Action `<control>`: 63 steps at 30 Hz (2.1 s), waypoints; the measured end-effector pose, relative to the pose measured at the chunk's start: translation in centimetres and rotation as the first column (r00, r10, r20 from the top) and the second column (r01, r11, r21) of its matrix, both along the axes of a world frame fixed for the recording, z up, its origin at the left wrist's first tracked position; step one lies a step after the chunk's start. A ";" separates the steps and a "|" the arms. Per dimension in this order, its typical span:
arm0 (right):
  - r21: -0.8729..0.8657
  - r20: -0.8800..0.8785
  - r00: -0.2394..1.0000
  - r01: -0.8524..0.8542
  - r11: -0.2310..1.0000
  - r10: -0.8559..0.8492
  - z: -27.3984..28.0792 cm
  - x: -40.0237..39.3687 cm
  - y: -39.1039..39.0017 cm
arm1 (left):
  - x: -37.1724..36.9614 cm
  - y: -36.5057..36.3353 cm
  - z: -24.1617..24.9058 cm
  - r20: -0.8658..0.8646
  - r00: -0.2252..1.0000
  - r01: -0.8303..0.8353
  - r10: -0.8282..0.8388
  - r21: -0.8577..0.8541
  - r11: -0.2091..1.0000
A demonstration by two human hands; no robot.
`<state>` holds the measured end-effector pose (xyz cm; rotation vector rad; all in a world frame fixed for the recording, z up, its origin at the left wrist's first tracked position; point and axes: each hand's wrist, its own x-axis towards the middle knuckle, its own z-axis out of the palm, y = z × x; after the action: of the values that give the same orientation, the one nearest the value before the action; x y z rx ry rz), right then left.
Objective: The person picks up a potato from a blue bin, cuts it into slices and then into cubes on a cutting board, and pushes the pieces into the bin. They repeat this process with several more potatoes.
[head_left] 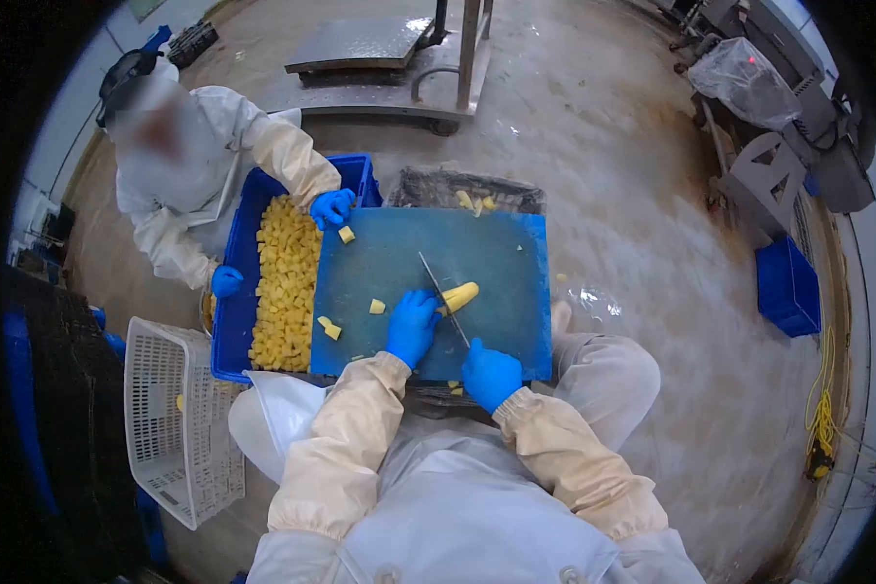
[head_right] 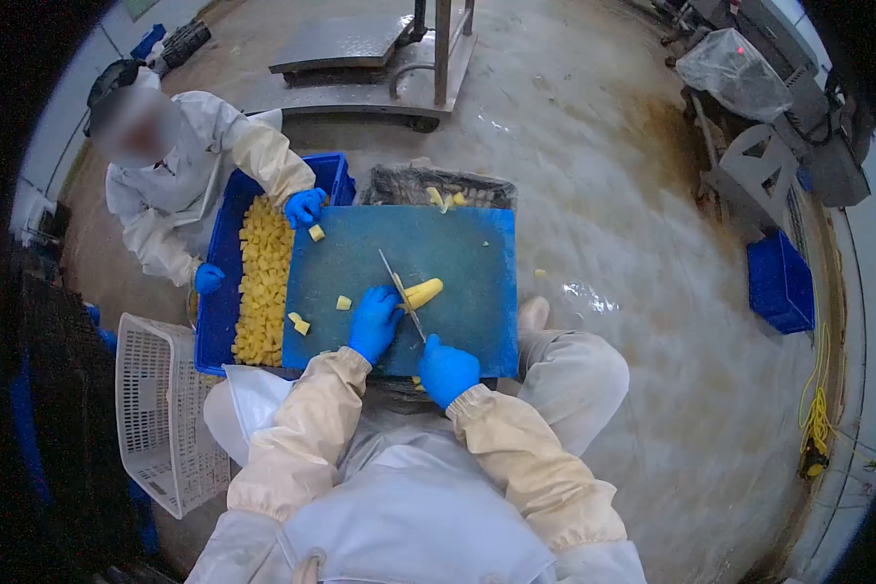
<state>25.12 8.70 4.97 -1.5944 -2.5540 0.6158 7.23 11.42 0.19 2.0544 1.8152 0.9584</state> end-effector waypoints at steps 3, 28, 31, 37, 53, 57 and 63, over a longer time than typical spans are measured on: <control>0.019 -0.069 0.998 -0.001 1.000 0.002 1.0 0.6 0.1 | -0.8 -0.6 0.3 0.045 0.998 -0.057 0.054 0.070 0.996; -0.021 -0.040 0.999 -0.030 0.999 0.029 3.0 0.3 -1.8 | -0.2 -1.0 -1.4 0.060 0.996 -0.070 0.066 0.065 0.995; -0.033 -0.040 0.998 -0.046 0.998 0.045 3.1 0.4 -1.6 | -0.2 -1.1 -1.2 0.051 0.996 -0.078 0.075 0.045 0.996; -0.045 -0.068 0.997 -0.027 0.999 0.024 -0.3 -1.1 0.0 | -0.4 -1.2 -1.2 0.062 0.996 -0.074 0.072 0.035 0.997; -0.006 -0.441 0.830 0.378 0.926 -0.341 -2.9 7.4 0.1 | 1.6 4.8 0.4 -0.615 0.616 0.559 -0.492 -0.098 0.823; -0.185 -0.489 0.748 0.414 0.891 -0.449 -3.9 8.3 0.1 | -1.3 7.1 -1.4 -0.619 0.627 0.508 -0.472 -0.134 0.851; -0.209 -0.478 0.733 0.440 0.874 -0.483 -5.2 8.1 0.4 | -9.7 7.9 -1.4 -0.670 0.693 0.304 -0.266 -0.063 0.951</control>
<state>33.17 9.10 -0.27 -1.7028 -1.6775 0.9388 -2.44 19.35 -1.19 2.8638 1.6457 0.1547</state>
